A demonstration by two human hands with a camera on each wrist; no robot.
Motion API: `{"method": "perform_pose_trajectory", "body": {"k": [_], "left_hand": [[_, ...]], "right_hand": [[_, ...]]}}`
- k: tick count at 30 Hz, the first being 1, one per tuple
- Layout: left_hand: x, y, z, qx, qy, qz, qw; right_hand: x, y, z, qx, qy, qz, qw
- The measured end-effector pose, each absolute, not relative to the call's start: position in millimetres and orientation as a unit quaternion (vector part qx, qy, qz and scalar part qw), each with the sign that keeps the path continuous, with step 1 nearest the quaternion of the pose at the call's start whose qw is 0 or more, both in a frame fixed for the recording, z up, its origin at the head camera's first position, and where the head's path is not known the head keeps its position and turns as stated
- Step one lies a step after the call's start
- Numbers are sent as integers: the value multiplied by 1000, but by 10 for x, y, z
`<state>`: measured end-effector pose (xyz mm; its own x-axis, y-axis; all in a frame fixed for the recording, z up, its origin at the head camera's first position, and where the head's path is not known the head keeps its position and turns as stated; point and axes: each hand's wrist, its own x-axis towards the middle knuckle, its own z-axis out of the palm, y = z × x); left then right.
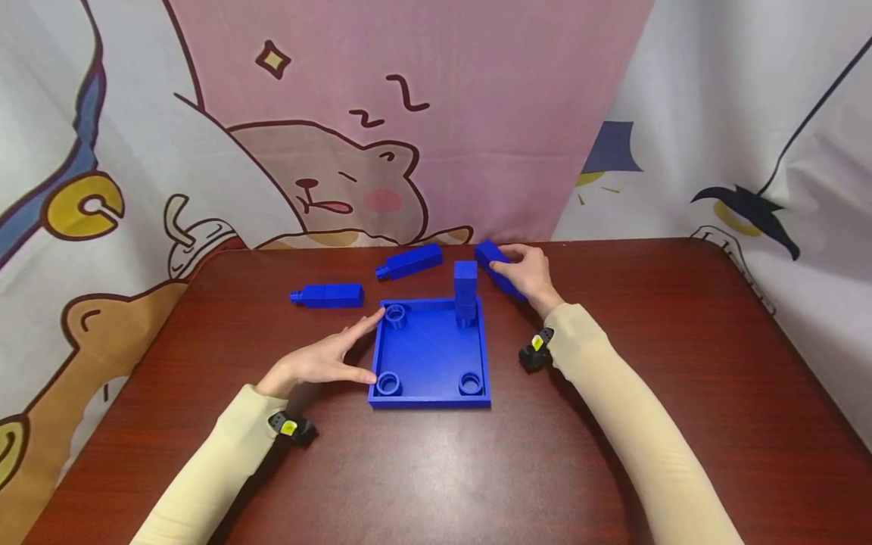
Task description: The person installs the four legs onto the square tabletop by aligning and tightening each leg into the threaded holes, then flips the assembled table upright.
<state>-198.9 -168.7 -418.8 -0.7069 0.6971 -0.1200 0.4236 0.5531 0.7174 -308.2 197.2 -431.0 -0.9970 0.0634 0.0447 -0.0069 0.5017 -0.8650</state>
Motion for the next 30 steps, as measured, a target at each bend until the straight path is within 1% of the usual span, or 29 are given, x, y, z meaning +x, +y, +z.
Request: {"method": "perform_pose_trajectory", "body": {"k": [5, 11, 23, 30], "left_hand": [[-1987, -1692, -4183, 326, 858, 341, 202], [-1989, -1701, -4193, 326, 859, 340, 200], [-1991, -1702, -4188, 321, 859, 342, 204], [-2001, -1694, -4197, 320, 859, 343, 207]], "right_hand": [[-3046, 2039, -4287, -11, -856, 513, 57], [-2981, 2147, -4251, 16, -846, 529, 64], [-2783, 2275, -4082, 48, -845, 529, 62], [-2601, 2380, -3970, 83, -872, 481, 41]]}}
